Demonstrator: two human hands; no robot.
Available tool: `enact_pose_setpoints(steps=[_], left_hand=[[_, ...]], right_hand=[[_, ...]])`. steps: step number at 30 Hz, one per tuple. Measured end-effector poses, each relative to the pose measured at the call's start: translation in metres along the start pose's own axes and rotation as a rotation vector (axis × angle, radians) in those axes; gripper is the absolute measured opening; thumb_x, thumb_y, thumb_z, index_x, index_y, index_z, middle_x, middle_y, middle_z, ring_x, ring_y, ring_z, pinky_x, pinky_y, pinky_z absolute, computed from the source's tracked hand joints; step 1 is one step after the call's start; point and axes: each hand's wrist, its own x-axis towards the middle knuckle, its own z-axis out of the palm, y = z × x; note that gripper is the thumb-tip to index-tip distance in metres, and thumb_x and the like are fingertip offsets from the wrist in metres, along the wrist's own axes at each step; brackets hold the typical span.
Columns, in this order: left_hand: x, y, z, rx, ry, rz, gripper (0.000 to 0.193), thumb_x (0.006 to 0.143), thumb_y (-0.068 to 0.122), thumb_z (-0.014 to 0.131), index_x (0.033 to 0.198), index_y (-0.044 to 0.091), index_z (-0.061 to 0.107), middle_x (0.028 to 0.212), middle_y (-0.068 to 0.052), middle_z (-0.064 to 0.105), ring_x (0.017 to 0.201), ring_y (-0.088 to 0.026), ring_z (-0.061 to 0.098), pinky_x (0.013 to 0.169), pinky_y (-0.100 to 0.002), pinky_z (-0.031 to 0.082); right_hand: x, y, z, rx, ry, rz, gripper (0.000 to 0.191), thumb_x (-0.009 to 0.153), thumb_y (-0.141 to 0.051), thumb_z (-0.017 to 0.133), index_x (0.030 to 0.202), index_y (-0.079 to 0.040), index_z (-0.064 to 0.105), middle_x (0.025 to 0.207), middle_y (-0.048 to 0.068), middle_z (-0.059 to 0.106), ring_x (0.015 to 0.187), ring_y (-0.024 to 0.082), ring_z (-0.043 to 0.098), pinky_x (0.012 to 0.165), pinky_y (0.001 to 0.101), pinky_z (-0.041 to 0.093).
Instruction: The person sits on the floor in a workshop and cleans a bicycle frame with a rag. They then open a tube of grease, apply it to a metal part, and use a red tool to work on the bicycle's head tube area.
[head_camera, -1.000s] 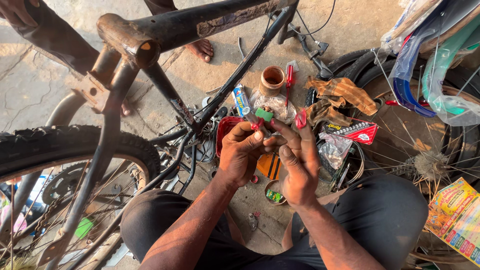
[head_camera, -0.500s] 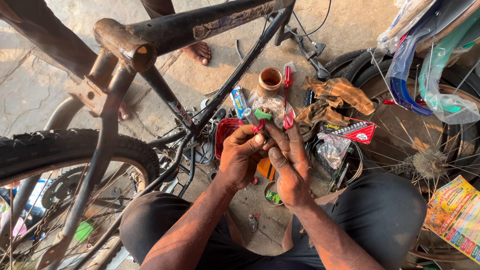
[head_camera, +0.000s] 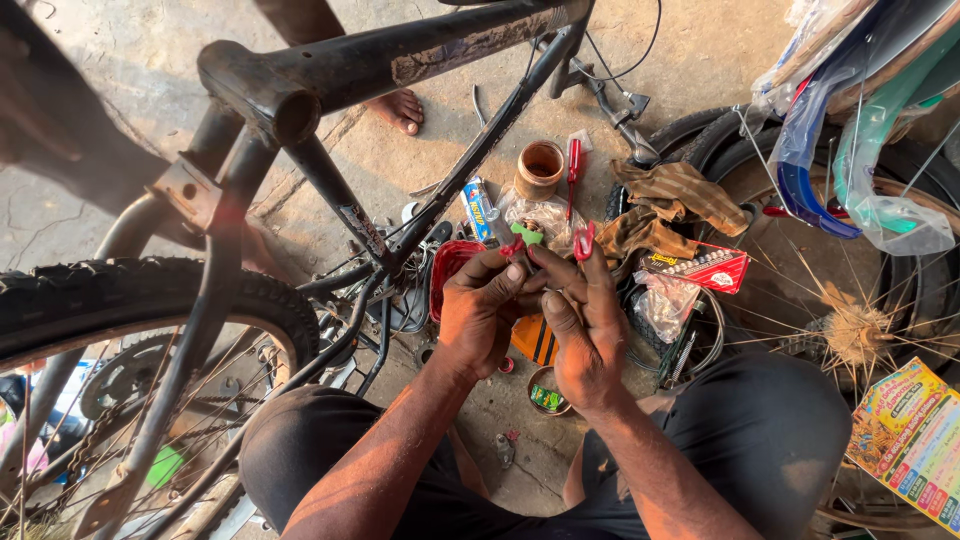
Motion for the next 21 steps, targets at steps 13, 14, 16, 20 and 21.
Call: enact_pose_setpoints(steps=[13,14,16,20,21], left_hand=[[0.001,0.002,0.001,0.034,0.061,0.085,0.018,0.094,0.001,0.069,0.112,-0.002,0.069,0.105,-0.013,0.074,0.093,-0.022,0.074,0.083,-0.04,0.063],[0.001,0.002,0.001,0.04,0.068,0.094,0.018,0.094,0.0,0.069,0.111,-0.002,0.068,0.105,-0.013,0.074,0.093,-0.023,0.074,0.083,-0.04,0.063],[0.001,0.002,0.0,0.047,0.083,0.115,0.017,0.094,-0.002,0.069,0.111,-0.002,0.068,0.106,-0.013,0.073,0.095,-0.022,0.074,0.085,-0.04,0.063],[0.002,0.002,-0.001,0.077,0.103,0.164,0.019,0.094,-0.002,0.068,0.114,-0.002,0.067,0.107,-0.014,0.074,0.095,-0.022,0.073,0.085,-0.04,0.063],[0.002,0.003,-0.001,0.064,0.088,0.164,0.019,0.096,-0.001,0.068,0.115,-0.002,0.067,0.108,-0.013,0.074,0.095,-0.022,0.073,0.085,-0.039,0.063]], right_hand=[[-0.001,0.014,0.001,-0.138,-0.056,-0.137,0.061,0.115,-0.02,0.048,0.167,-0.007,0.02,0.147,0.019,0.063,0.126,0.019,0.064,0.114,0.0366,0.052],[0.0,0.014,0.002,-0.151,-0.064,-0.142,0.06,0.115,-0.02,0.048,0.167,-0.007,0.021,0.147,0.019,0.064,0.126,0.02,0.065,0.114,0.0367,0.052],[0.0,0.015,0.002,-0.172,-0.079,-0.17,0.058,0.116,-0.02,0.047,0.167,-0.01,0.021,0.147,0.019,0.064,0.128,0.022,0.066,0.114,0.0371,0.054],[-0.003,0.017,0.006,-0.203,-0.082,-0.194,0.056,0.116,-0.02,0.047,0.167,-0.014,0.022,0.145,0.018,0.065,0.134,0.027,0.067,0.115,0.0396,0.055],[-0.003,0.017,0.007,-0.21,-0.077,-0.183,0.056,0.116,-0.019,0.047,0.166,-0.014,0.024,0.144,0.019,0.065,0.135,0.028,0.066,0.114,0.0404,0.055]])
